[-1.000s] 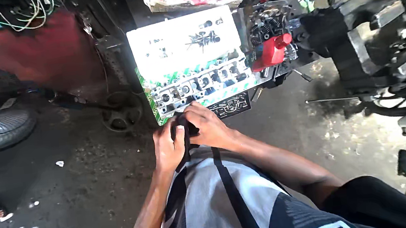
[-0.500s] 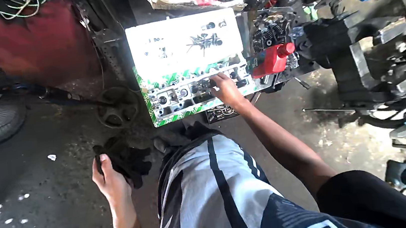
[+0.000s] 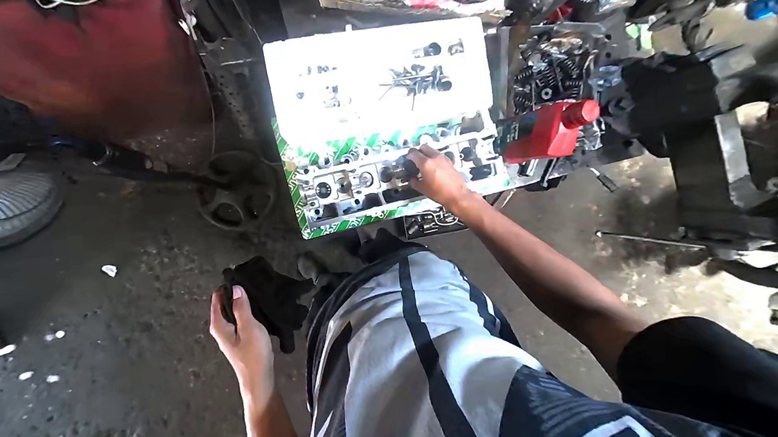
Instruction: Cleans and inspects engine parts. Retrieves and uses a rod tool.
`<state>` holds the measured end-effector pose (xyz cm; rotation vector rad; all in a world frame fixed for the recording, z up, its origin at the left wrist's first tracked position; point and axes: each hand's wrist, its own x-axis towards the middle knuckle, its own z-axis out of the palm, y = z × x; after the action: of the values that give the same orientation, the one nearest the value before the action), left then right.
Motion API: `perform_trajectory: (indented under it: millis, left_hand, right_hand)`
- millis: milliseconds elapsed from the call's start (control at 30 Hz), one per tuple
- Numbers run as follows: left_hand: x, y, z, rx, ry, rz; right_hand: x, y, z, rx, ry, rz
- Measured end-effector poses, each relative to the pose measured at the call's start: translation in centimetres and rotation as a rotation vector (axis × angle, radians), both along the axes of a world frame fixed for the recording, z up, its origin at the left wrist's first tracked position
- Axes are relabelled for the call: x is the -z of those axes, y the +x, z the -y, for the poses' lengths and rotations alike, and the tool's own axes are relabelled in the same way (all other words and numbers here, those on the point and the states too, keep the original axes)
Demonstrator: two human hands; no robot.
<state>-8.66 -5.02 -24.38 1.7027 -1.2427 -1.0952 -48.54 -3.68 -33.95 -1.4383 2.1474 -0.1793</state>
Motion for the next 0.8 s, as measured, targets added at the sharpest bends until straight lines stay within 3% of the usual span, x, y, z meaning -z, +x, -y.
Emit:
perform_trajectory:
  millis: [333, 567, 800]
  left_hand:
    - [0.0, 0.0, 1.2, 0.037, -0.051, 0.027]
    - [-0.2, -0.3, 1.4, 0.030, -0.027, 0.045]
    - [-0.2, -0.1, 1.5, 0.032, -0.026, 0.035]
  right_hand:
    - [0.1, -0.3, -0.6, -0.112, -0.120, 0.016]
    - [-0.3, -0.7, -0.9, -0.050, -0.026, -0.008]
    - [1.1, -1.1, -2.2, -0.219, -0.277, 0.006]
